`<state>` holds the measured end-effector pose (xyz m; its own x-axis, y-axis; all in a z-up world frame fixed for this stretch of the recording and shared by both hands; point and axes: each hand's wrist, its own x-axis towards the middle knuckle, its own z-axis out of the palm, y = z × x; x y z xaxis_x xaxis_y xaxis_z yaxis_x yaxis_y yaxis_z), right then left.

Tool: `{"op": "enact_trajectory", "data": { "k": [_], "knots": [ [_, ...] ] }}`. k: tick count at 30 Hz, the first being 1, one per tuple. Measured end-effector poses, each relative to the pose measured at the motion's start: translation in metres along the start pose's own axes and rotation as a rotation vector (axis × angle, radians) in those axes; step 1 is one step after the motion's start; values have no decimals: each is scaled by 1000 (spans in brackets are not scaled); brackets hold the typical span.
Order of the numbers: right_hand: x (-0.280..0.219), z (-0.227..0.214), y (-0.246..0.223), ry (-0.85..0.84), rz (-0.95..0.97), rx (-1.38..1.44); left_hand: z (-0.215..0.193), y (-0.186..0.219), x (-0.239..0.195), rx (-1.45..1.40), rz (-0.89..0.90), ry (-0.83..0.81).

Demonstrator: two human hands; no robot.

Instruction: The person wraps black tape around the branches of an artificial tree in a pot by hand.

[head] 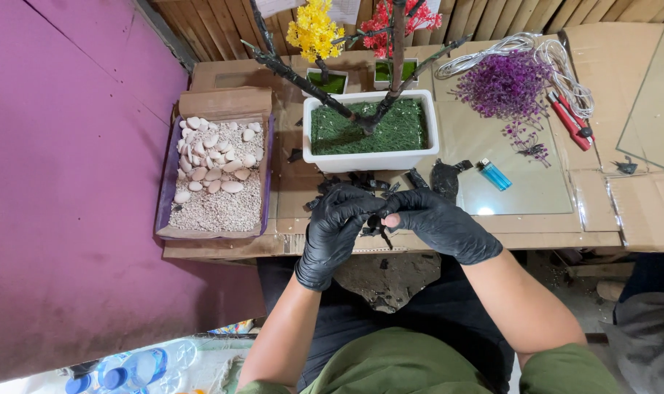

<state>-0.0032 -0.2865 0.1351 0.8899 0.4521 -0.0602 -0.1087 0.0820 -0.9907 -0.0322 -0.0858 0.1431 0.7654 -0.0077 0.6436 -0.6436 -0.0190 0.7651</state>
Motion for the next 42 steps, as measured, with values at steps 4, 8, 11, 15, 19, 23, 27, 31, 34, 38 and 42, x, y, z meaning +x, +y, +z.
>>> {"op": "enact_trajectory", "data": {
  "k": [4,8,11,15,19,23,27,31,34,38,42],
  "knots": [
    [-1,8,-20,3,-16,17,-1,-2,0,64,11,29],
    [-4,10,-47,-21,-144,-117,-5,-5,-4,-110,-155,102],
    [1,2,-55,-44,-195,-230,3,8,-3,-140,-253,118],
    [-1,11,-68,-61,-209,-331,-5,18,3,-199,-301,-58],
    [1,15,-69,-14,-125,-345,-6,14,2,-221,-320,-33],
    [6,12,-66,21,-86,-407,-2,-15,-5,-97,-377,45],
    [14,7,-56,41,-71,-457,3,-31,-7,-61,-387,116],
    [16,6,-56,50,-58,-447,-3,-31,-2,-31,-389,144],
    [15,3,-52,55,-27,-384,-7,-34,-3,3,-413,130],
    [14,-7,-39,74,3,-328,-10,-30,-2,32,-456,121],
    [6,-27,-19,113,34,-245,-15,-23,1,-32,-474,142]
  ]
}}
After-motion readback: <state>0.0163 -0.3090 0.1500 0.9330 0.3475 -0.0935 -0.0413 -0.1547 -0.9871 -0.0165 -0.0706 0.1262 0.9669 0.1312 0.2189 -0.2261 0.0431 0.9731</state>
